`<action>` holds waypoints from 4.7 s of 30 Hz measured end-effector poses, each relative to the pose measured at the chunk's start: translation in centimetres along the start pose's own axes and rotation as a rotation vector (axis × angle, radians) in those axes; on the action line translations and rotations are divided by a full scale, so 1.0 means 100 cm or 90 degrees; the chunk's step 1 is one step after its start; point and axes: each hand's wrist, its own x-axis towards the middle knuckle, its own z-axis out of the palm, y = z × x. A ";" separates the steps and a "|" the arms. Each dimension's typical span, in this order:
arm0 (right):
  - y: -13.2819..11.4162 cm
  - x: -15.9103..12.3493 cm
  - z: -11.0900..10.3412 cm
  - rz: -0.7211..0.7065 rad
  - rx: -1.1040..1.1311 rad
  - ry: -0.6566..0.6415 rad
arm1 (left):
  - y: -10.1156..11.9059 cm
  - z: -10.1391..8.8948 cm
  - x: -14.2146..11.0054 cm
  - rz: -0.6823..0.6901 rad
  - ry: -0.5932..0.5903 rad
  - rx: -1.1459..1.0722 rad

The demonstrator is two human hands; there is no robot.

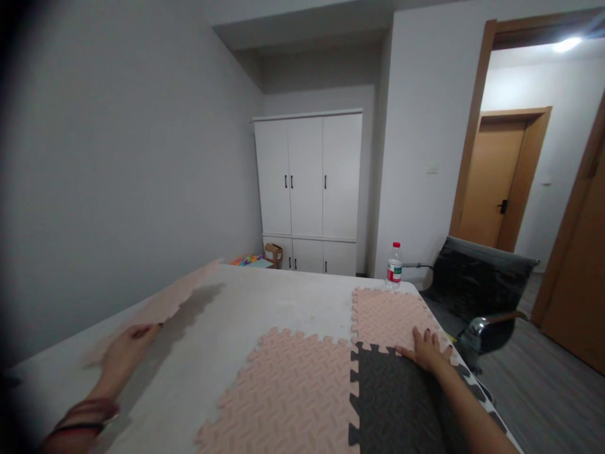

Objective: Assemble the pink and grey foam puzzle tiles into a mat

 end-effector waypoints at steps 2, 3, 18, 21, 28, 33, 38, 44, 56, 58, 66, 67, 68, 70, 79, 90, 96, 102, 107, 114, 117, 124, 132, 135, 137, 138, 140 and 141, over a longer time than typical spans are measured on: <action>-0.018 -0.009 -0.016 -0.033 0.103 0.016 | 0.042 0.012 0.004 0.061 -0.011 -0.072; -0.031 -0.012 -0.024 -0.058 0.176 0.021 | 0.063 0.021 0.004 0.099 -0.036 -0.091; -0.156 -0.011 -0.021 -0.218 0.515 0.027 | 0.185 0.168 -0.064 0.456 -0.352 0.007; -0.160 -0.017 0.005 -0.263 0.443 0.104 | 0.174 0.184 -0.068 0.426 -0.328 0.078; -0.159 -0.027 0.011 -0.348 0.341 0.167 | 0.170 0.209 -0.089 0.425 -0.257 0.140; -0.161 -0.033 0.006 -0.407 0.299 0.172 | 0.167 0.213 -0.092 0.406 -0.233 0.151; -0.163 -0.037 0.003 -0.428 0.264 0.178 | 0.167 0.213 -0.094 0.366 -0.213 0.175; -0.162 -0.040 0.001 -0.431 0.221 0.179 | 0.169 0.214 -0.096 0.315 -0.230 0.201; -0.165 -0.032 0.011 -0.401 0.059 0.033 | 0.174 0.211 -0.097 0.490 -0.367 0.192; -0.164 -0.029 0.011 -0.404 0.052 0.010 | 0.174 0.213 -0.093 0.517 -0.415 0.190; -0.171 -0.031 0.006 -0.378 0.038 -0.049 | 0.177 0.214 -0.085 0.525 -0.499 0.192; -0.172 -0.033 0.005 -0.377 0.040 -0.050 | 0.179 0.213 -0.084 0.524 -0.503 0.189; -0.173 -0.033 0.003 -0.376 0.043 -0.052 | 0.181 0.212 -0.084 0.521 -0.505 0.185; -0.168 -0.033 -0.004 -0.378 0.048 -0.055 | 0.186 0.210 -0.083 0.514 -0.509 0.176; 0.010 -0.012 -0.038 -0.165 -0.004 0.027 | 0.179 0.217 -0.060 0.387 -0.429 0.166; 0.065 0.023 0.016 -0.151 -0.023 0.147 | 0.188 0.239 -0.065 0.406 -0.452 0.230; 0.092 0.033 0.035 -0.345 -0.103 0.247 | 0.230 0.232 -0.094 0.524 -0.486 0.211; 0.112 0.051 0.054 -0.414 -0.167 0.317 | 0.270 0.253 -0.141 0.647 -0.532 0.145; 0.122 0.059 0.061 -0.437 -0.201 0.340 | 0.271 0.253 -0.133 0.658 -0.558 0.133; 0.129 0.063 0.065 -0.455 -0.203 0.349 | 0.300 0.257 -0.142 0.710 -0.563 0.090; 0.130 0.063 0.065 -0.444 -0.185 0.328 | 0.306 0.263 -0.157 0.732 -0.555 0.069; 0.131 0.059 0.063 -0.430 -0.134 0.275 | 0.318 0.282 -0.150 0.758 -0.554 0.057; 0.139 0.065 0.064 -0.441 -0.113 0.275 | 0.342 0.324 -0.156 0.702 -0.484 0.067; 0.139 0.064 0.064 -0.450 -0.111 0.276 | 0.350 0.334 -0.150 0.714 -0.472 0.077; 0.139 0.064 0.063 -0.451 -0.114 0.276 | 0.357 0.340 -0.143 0.721 -0.460 0.079; 0.138 0.063 0.063 -0.452 -0.117 0.279 | 0.361 0.343 -0.140 0.721 -0.451 0.079; 0.138 0.063 0.064 -0.457 -0.126 0.289 | 0.368 0.350 -0.138 0.715 -0.430 0.076; 0.139 0.063 0.064 -0.461 -0.131 0.295 | 0.370 0.353 -0.139 0.708 -0.419 0.075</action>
